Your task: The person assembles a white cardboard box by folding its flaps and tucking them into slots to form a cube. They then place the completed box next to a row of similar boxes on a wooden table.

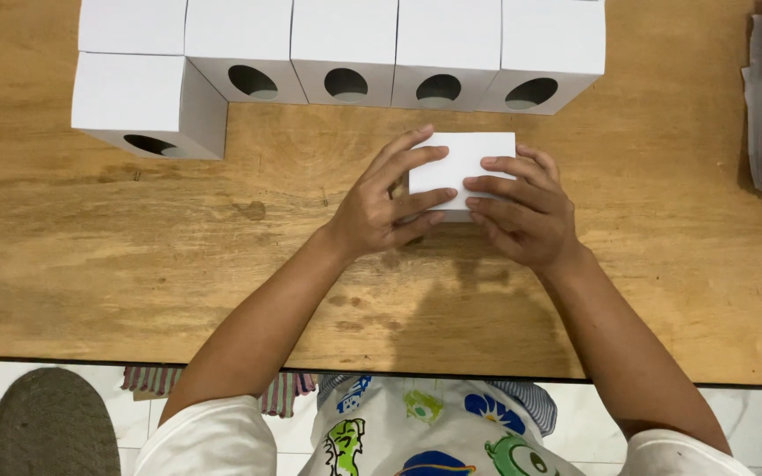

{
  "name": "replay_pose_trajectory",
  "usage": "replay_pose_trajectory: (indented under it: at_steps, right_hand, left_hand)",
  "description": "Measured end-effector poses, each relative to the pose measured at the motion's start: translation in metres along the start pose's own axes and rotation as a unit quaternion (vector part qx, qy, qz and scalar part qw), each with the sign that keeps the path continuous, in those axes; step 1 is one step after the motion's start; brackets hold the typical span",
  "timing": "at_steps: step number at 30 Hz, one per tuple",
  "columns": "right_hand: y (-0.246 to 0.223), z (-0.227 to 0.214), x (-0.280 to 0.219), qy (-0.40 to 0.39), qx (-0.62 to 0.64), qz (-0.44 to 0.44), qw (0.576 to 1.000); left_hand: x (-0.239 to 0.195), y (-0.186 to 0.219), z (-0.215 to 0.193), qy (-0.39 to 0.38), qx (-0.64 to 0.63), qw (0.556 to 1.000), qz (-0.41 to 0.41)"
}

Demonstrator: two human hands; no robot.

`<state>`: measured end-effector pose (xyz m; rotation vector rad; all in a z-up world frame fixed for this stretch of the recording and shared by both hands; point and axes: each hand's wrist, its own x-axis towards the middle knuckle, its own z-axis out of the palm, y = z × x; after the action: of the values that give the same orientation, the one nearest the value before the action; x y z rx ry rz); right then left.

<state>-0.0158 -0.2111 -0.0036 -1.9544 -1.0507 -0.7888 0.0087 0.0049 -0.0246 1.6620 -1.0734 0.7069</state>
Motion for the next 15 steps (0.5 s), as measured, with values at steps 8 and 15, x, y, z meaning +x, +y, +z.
replay_pose_trajectory:
  at_steps: [8,15]
  right_hand:
    - [0.004,-0.004,-0.002,0.026,-0.095,0.028,0.995]
    - [0.019,-0.006,-0.019,0.016,-0.102,0.095,0.99]
  left_hand:
    - [-0.005,-0.001,0.002,-0.025,0.122,0.992,0.02]
    - [0.002,0.023,0.006,-0.037,0.231,0.972,0.013]
